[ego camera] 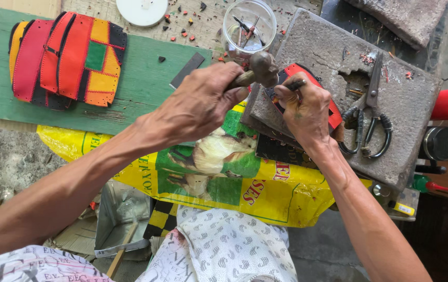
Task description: The person uses a hammer and a metal punch to drive fasteners into a colorful leather wallet on a workbench. They repeatedly position the punch and strike it to secure the wallet's edges.
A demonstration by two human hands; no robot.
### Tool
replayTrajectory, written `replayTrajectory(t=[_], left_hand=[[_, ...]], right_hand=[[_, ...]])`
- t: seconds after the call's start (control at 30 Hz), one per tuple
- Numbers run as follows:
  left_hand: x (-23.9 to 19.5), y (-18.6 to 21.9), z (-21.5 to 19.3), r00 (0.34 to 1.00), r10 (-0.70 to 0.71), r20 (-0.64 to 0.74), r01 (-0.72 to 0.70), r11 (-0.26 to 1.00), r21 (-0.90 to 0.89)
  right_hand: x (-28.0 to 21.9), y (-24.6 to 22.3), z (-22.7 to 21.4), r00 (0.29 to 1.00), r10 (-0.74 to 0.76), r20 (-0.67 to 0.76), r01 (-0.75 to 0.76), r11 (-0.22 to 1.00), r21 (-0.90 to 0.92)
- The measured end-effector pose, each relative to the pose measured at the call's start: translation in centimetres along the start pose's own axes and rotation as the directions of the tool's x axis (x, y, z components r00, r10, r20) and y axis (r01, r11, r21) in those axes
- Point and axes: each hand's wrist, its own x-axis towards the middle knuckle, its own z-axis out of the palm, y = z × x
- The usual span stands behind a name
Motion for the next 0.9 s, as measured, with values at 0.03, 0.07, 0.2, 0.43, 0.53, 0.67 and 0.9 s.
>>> replayTrajectory(t=[0.03,0.07,0.2,0.43,0.53,0.67,0.9], left_hand=[[0.3,0.2,0.1,0.999,-0.035,0.023,0.035,0.999,-0.009],[0.6,0.3,0.1,0.998,-0.043,0.045,0.042,0.999,0.034],[1.6,0.8,-0.7,0.999,0.009,0.035,-0.012,0.996,0.092],[3.4,3.4,0.3,0.970,0.236,0.064,-0.243,0.961,0.132],[3.5,3.7,-0.2,0.993,0.054,0.103,-0.074,0.977,0.199],[3.0,3.0,-0.8,0.920,0.356,-0.161,-0.353,0.934,0.051],[3.9,2.4,0.0,0.986,0.111,0.124,-0.135,0.971,0.199]], right_hand=[[0.0,0.0,0.0,1.000,-0.029,-0.002,0.029,0.999,-0.018],[0.0,0.0,0.1,0.999,-0.047,-0.003,0.047,0.998,-0.031],[-0.2,0.5,0.5,0.990,-0.143,-0.017,0.141,0.988,-0.060],[-0.3,1.9,0.7,0.989,-0.146,0.012,0.145,0.971,-0.192],[-0.1,2.3,0.6,0.993,-0.103,0.056,0.111,0.981,-0.156],[-0.2,2.3,0.6,0.985,-0.167,0.040,0.171,0.975,-0.145],[0.8,1.4,0.3,0.980,-0.195,0.034,0.198,0.971,-0.132]])
